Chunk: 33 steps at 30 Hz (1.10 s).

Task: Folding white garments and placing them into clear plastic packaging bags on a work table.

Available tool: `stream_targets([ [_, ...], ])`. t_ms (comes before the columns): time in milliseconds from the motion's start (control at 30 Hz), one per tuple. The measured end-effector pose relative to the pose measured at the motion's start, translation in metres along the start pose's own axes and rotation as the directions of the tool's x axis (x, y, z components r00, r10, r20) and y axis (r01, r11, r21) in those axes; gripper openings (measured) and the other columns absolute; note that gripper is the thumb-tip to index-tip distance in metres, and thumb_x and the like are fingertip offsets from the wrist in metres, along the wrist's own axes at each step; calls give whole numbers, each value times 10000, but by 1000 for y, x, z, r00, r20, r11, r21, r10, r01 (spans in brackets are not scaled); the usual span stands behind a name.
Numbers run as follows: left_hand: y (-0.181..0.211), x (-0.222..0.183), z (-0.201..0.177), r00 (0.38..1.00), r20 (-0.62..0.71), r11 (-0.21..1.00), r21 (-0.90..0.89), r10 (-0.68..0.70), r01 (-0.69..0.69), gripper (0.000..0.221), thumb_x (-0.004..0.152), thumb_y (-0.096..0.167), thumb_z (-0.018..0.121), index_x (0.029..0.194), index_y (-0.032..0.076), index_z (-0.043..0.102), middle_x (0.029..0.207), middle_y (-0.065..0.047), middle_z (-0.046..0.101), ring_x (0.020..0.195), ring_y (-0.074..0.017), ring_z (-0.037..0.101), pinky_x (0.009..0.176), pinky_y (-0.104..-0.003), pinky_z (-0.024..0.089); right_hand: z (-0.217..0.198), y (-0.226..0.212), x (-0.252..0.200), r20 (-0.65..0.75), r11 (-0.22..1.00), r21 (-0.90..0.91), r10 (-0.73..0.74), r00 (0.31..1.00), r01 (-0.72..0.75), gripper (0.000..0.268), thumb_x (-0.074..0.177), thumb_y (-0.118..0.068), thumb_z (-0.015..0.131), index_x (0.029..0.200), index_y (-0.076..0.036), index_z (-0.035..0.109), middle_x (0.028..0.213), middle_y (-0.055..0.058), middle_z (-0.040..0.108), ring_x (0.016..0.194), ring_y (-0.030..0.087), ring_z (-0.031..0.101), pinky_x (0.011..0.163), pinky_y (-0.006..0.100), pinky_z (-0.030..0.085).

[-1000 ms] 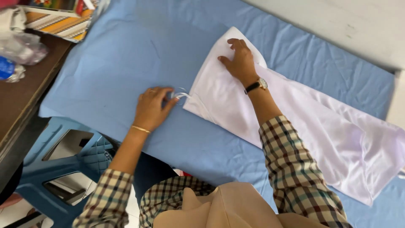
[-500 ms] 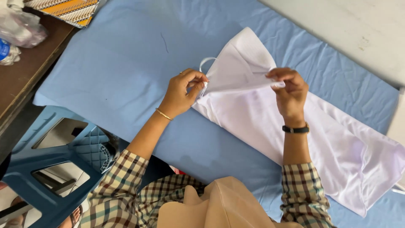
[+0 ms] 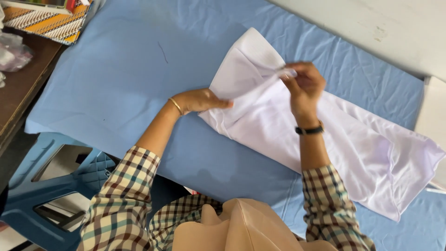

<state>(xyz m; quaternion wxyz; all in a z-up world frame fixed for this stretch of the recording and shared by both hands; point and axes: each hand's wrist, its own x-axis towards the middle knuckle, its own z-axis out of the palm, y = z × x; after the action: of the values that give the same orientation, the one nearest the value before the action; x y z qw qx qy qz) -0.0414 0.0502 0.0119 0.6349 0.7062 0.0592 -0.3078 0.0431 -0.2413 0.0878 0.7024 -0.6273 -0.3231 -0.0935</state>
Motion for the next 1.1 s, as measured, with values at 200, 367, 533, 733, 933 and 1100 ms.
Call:
stream_targets([
  [200, 53, -53, 14, 965, -86, 948, 179, -249, 261, 682, 748, 542, 841, 621, 188, 272, 588, 29, 216, 560, -138, 193, 570, -263, 187, 57, 74, 40, 21, 901, -413, 158, 987, -135, 98, 946, -106, 783, 988, -102, 694, 876, -23, 703, 595, 66, 584, 584, 219, 480],
  [367, 48, -56, 23, 930, -257, 908, 261, -262, 327, 703, 827, 655, 696, 583, 190, 229, 518, 22, 274, 510, -140, 239, 586, -267, 192, 70, 140, 29, 73, 659, -751, 134, 988, -34, 147, 820, -257, 844, 891, -206, 726, 949, -116, 712, 754, 124, 680, 609, 318, 497],
  [533, -45, -14, 24, 892, -441, 878, 463, 105, 125, 550, 945, 612, 610, 922, 83, 459, 867, -79, 502, 807, -269, 483, 746, -394, 361, 69, 145, 23, 88, 733, -680, 111, 990, -21, 293, 850, -193, 834, 1090, -171, 667, 1085, -16, 669, 952, 200, 706, 761, 360, 551],
  [733, -5, -38, 51, 837, -493, 687, 695, 238, 214, 653, 1064, 578, 469, 671, 70, 591, 682, -214, 648, 715, -462, 602, 679, -520, 428, 3, -3, -10, 235, 814, -578, 96, 967, 60, 558, 1030, -191, 719, 1494, -121, 418, 1401, 126, 524, 1291, 314, 562, 1060, 423, 521],
  [933, 16, -33, 33, 955, -290, 765, 629, 65, 139, 579, 1110, 464, 444, 763, 23, 586, 749, -119, 600, 898, -269, 555, 778, -400, 434, -85, -79, -99, 70, 682, -729, 157, 985, -56, 346, 1026, -151, 685, 1339, -62, 565, 1230, 107, 651, 1114, 321, 610, 1010, 425, 485],
  [1100, 31, -33, 32, 944, -307, 791, 544, -123, 280, 343, 1108, 326, 420, 1244, 67, 597, 1138, -129, 680, 1032, -290, 596, 916, -410, 427, -151, -90, -153, -71, 638, -751, 183, 980, -174, 268, 1005, -55, 685, 1264, -36, 617, 1095, 111, 674, 1042, 297, 633, 961, 404, 516],
])
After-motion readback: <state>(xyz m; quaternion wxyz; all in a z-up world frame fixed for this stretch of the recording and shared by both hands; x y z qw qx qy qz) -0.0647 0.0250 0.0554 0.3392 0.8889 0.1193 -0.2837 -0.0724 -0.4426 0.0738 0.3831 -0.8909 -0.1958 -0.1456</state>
